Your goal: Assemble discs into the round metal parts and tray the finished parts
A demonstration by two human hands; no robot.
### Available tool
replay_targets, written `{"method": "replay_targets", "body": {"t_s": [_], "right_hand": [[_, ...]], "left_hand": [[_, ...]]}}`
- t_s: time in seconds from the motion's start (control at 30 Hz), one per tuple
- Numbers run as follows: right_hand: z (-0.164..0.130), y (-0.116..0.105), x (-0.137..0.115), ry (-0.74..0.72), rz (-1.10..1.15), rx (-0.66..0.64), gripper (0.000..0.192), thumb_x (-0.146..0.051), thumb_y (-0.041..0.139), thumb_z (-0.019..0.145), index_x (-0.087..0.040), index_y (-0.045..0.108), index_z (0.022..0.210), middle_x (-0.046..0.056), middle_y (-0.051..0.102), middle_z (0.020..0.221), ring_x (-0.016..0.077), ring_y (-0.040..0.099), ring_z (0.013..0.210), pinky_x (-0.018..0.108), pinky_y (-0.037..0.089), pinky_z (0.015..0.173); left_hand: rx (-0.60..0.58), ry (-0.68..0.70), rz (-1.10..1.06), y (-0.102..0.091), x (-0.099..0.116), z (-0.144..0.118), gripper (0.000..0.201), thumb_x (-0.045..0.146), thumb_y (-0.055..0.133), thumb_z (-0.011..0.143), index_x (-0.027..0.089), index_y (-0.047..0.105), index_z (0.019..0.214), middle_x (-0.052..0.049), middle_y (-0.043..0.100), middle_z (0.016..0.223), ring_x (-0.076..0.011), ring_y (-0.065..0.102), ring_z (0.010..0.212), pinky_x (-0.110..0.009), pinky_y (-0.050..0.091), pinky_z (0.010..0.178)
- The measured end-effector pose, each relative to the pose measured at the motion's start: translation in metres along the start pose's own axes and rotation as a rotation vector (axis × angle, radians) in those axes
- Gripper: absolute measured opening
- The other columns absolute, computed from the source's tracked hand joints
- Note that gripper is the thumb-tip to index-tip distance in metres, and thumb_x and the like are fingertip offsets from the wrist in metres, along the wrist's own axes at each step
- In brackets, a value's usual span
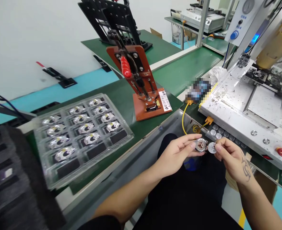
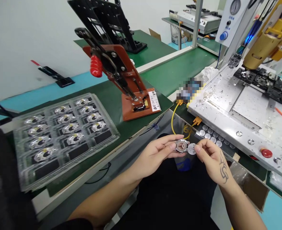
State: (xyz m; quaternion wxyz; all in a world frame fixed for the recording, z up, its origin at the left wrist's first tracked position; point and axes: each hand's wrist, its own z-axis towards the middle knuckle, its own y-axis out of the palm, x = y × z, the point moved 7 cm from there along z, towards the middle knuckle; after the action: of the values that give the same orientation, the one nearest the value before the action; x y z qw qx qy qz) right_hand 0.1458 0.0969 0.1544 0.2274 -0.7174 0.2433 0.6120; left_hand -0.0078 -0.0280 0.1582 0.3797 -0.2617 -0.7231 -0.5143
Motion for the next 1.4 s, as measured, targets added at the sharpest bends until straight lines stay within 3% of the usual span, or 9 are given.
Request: {"method": "replay_targets", "body": {"t_s": [0.63, 1.03, 1.4], "right_hand": [[-0.005, -0.002, -0.01, -0.039, -0.079, 0.071, 0.031, -0.047, 0.071, 0.104, -0.024, 0.064, 0.085, -0.001, 0.06, 0.07, 0.0167, 0.052, 0.067, 0.032, 0.04, 0.065], [-0.002, 0.012, -0.026, -0.133, -0.125, 0.073, 0.026, -0.046, 0.07, 0.103, -0.024, 0.067, 0.088, 0.007, 0.071, 0.118, 0.0251, 0.064, 0.108, 0.035, 0.053, 0.091], [-0.002, 0.027, -0.026, -0.144, -0.202, 0.032, 0.027, -0.047, 0.067, 0.105, -0.024, 0.066, 0.09, 0.008, 0.069, 0.116, 0.0263, 0.063, 0.108, 0.038, 0.051, 0.092]], "left_hand": [[-0.037, -0.019, -0.027, 0.004, -0.002, -0.001, 0.05, 0.041, 0.081, 0.097, 0.013, 0.074, 0.138, -0.017, 0.081, 0.122, -0.0345, 0.077, 0.118, -0.054, 0.065, 0.105], [-0.028, -0.002, -0.026, 0.006, 0.0, -0.002, 0.05, 0.041, 0.081, 0.097, 0.012, 0.075, 0.137, -0.017, 0.08, 0.125, -0.0344, 0.078, 0.117, -0.053, 0.065, 0.105], [-0.021, -0.016, -0.003, 0.008, -0.01, -0.002, 0.054, 0.044, 0.082, 0.096, 0.014, 0.073, 0.14, -0.018, 0.076, 0.139, -0.0348, 0.078, 0.118, -0.053, 0.062, 0.111]]}}
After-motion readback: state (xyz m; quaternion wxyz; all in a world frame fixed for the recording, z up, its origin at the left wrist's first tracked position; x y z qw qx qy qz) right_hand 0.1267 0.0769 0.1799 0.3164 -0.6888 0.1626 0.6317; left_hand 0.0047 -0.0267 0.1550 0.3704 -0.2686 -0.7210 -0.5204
